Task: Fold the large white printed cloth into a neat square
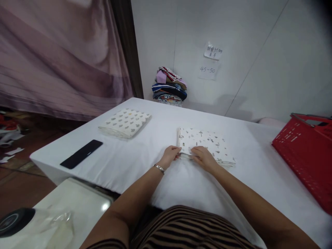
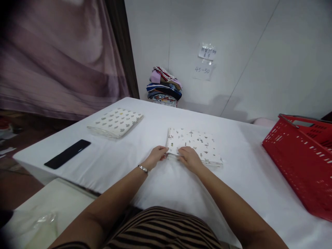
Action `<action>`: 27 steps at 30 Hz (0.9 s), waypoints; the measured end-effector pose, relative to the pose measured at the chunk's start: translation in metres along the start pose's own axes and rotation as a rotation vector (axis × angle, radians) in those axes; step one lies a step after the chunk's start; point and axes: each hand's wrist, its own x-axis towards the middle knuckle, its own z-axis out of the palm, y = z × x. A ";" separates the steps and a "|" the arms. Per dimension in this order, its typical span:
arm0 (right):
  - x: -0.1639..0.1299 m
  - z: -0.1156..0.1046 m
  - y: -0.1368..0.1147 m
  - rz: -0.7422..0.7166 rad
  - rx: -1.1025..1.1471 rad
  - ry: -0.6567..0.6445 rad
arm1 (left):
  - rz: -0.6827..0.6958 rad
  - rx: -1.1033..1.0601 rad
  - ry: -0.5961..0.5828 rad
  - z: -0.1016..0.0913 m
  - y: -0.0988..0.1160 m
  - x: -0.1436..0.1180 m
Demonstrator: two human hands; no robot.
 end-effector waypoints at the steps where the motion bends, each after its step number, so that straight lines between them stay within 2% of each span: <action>1: 0.005 0.004 -0.003 0.006 -0.011 -0.016 | -0.005 -0.009 0.000 0.001 0.001 0.000; 6: 0.024 0.020 -0.011 0.060 -0.043 -0.091 | 0.015 -0.059 -0.010 0.001 0.002 0.000; 9: 0.029 0.026 -0.012 0.165 0.064 -0.058 | 0.056 -0.110 0.003 -0.001 -0.004 0.000; 12: 0.030 0.023 -0.012 0.231 0.217 -0.033 | 0.074 -0.039 0.008 -0.004 -0.012 -0.003; 16: 0.033 0.016 -0.013 0.226 0.295 -0.068 | 0.111 0.101 -0.016 -0.005 -0.017 -0.010; 22: 0.036 0.018 -0.012 0.217 0.285 -0.039 | 0.164 0.428 0.021 0.005 -0.012 -0.010; 27: 0.035 0.008 -0.009 0.092 0.177 -0.020 | 0.100 0.414 0.017 0.007 -0.011 -0.005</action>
